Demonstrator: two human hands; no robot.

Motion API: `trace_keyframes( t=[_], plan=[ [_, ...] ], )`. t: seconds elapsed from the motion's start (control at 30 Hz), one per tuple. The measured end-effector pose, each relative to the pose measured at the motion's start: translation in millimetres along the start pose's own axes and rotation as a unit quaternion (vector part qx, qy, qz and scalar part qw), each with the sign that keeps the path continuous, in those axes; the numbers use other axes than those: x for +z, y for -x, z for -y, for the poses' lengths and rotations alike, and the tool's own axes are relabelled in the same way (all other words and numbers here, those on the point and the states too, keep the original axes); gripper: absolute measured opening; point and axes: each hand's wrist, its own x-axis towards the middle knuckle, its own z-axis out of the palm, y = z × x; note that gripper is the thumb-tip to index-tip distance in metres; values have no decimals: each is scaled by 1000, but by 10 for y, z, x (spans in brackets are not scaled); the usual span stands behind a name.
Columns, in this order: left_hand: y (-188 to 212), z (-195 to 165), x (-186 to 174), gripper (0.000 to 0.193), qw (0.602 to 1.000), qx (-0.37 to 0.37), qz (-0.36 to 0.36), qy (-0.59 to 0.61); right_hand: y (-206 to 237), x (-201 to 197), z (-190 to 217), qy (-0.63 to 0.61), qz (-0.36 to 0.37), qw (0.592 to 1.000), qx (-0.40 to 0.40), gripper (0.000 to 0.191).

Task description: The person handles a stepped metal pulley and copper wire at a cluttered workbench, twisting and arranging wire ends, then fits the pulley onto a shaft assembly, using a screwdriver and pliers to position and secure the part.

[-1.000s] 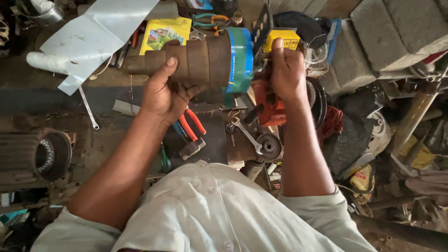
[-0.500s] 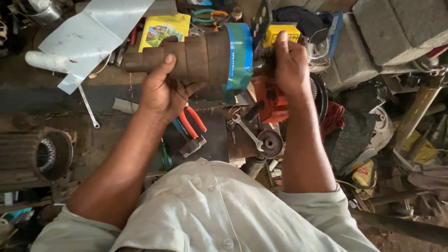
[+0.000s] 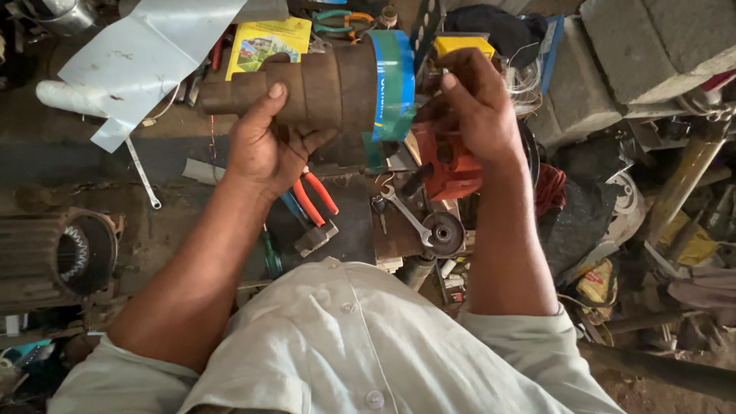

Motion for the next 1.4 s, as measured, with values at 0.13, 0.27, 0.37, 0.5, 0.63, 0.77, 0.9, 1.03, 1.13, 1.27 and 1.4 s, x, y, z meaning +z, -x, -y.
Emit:
trace_keyframes(
  t=[0.13, 0.27, 0.37, 0.5, 0.63, 0.77, 0.9, 1.03, 1.13, 1.27, 1.4],
  plan=[
    [-10, -7, -9, 56, 1000, -14, -4, 13, -29, 26, -29, 86, 10, 994, -61, 40],
    [3, 5, -19, 54, 1000, 4, 0, -10, -28, 39, -71, 195, -62, 978, -27, 51],
    [-12, 19, -33, 52, 1000, -4, -4, -5, -15, -30, -32, 92, -14, 995, -43, 42],
    [-28, 25, -65, 50, 1000, -3, -12, 3, -13, -39, 16, 110, 18, 993, -46, 38],
    [-8, 23, -85, 50, 1000, -11, 4, 9, -15, 35, 16, 248, -73, 966, -27, 56],
    [-1, 20, -74, 49, 1000, -7, 1, 4, -10, 5, 37, 73, -1, 995, -65, 38],
    [-14, 6, -53, 50, 1000, -4, -7, -5, -13, -22, 24, 124, 26, 988, -93, 39],
    [-15, -6, -46, 51, 1000, -11, 11, -4, -32, 41, -66, 213, -64, 974, -36, 52],
    [-16, -3, -54, 51, 1000, -7, 1, -7, -57, -6, -85, 150, -40, 986, -61, 46],
    [-32, 4, -76, 50, 1000, -5, -9, -9, -39, -110, -82, 82, 29, 993, -81, 35],
    [-29, -2, -99, 50, 1000, -6, 2, -3, -44, -25, -195, 193, -45, 979, -36, 42]
  ],
)
